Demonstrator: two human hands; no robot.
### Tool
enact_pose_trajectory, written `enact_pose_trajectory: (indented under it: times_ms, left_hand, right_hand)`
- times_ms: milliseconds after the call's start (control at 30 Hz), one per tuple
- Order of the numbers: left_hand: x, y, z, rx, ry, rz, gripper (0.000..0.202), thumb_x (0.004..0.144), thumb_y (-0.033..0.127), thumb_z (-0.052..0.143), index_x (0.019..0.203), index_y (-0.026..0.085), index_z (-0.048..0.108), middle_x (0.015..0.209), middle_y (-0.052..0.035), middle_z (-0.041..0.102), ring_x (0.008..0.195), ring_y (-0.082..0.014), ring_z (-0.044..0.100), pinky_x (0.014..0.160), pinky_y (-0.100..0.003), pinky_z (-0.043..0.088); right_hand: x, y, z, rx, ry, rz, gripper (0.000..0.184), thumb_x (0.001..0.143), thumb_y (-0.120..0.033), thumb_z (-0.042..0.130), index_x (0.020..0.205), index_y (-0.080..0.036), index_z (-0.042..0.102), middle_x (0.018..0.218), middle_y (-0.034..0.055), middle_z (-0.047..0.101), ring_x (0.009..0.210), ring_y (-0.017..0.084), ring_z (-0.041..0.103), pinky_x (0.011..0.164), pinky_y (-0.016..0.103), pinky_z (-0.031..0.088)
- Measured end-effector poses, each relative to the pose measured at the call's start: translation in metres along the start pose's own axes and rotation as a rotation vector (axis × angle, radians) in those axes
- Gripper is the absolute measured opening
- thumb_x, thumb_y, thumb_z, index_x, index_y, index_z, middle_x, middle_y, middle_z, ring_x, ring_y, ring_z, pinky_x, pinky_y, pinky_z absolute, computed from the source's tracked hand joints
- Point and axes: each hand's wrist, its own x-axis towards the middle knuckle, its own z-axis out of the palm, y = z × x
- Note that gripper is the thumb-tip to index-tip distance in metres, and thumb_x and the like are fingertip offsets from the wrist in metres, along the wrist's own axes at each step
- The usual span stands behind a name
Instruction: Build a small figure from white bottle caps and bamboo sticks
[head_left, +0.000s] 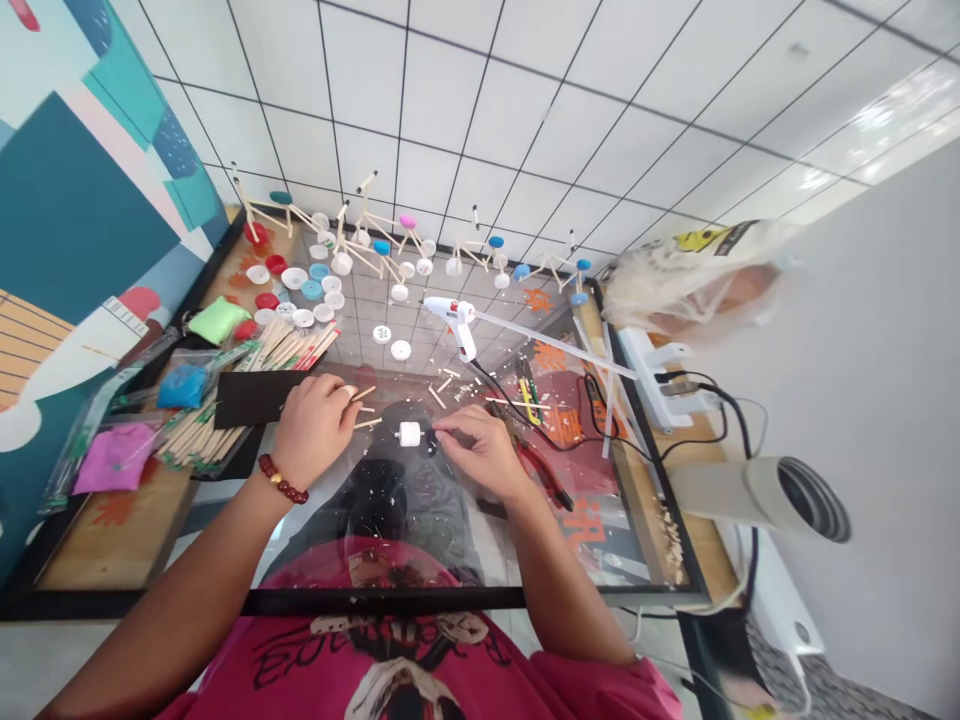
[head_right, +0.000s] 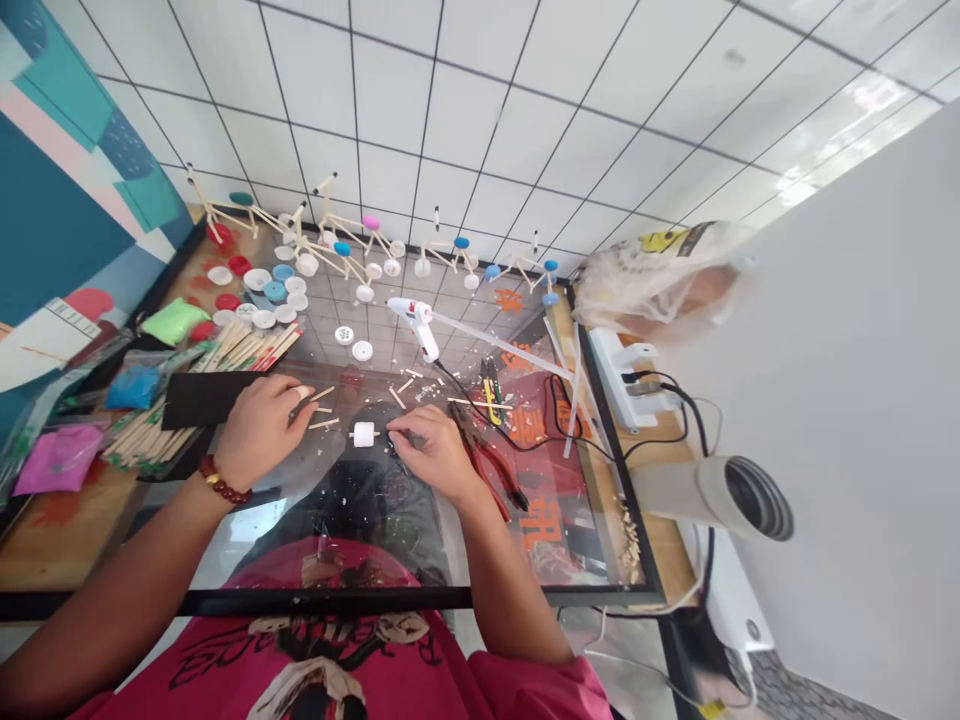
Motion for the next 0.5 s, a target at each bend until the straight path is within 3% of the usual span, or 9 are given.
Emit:
enact_pose_trajectory:
  times_ms: [300, 500]
  left_hand:
    - [0.000, -0.002, 0.004, -0.074, -0.081, -0.037, 0.026, 0.095, 0.024, 0.046, 0.088, 0.014, 0.069, 0.092, -0.0104, 0.064, 0.091, -0.0256, 0.061, 0.081, -0.038, 0.048]
    - [0.010, 0.000, 0.000, -0.043, -0.222, -0.042, 0.023, 0.094, 0.018, 0.044, 0.084, 0.016, 0.065, 0.091, -0.0093, 0.063, 0.082, -0.0243, 0.063, 0.069, -0.036, 0.046]
  right_hand:
    - [-0.002, 0.002, 0.002, -0.087, 0.018, -0.092, 0.014, 0.089, -0.016, 0.060, 0.093, -0.023, 0.072, 0.079, 0.0016, 0.072, 0.075, 0.015, 0.062, 0.076, 0.030, 0.049]
    - [-0.001, 0.000, 0.003, -0.130, 0.082, -0.161, 0.014, 0.090, -0.017, 0.059, 0.094, -0.023, 0.071, 0.077, 0.0017, 0.070, 0.074, 0.016, 0.061, 0.074, 0.031, 0.050]
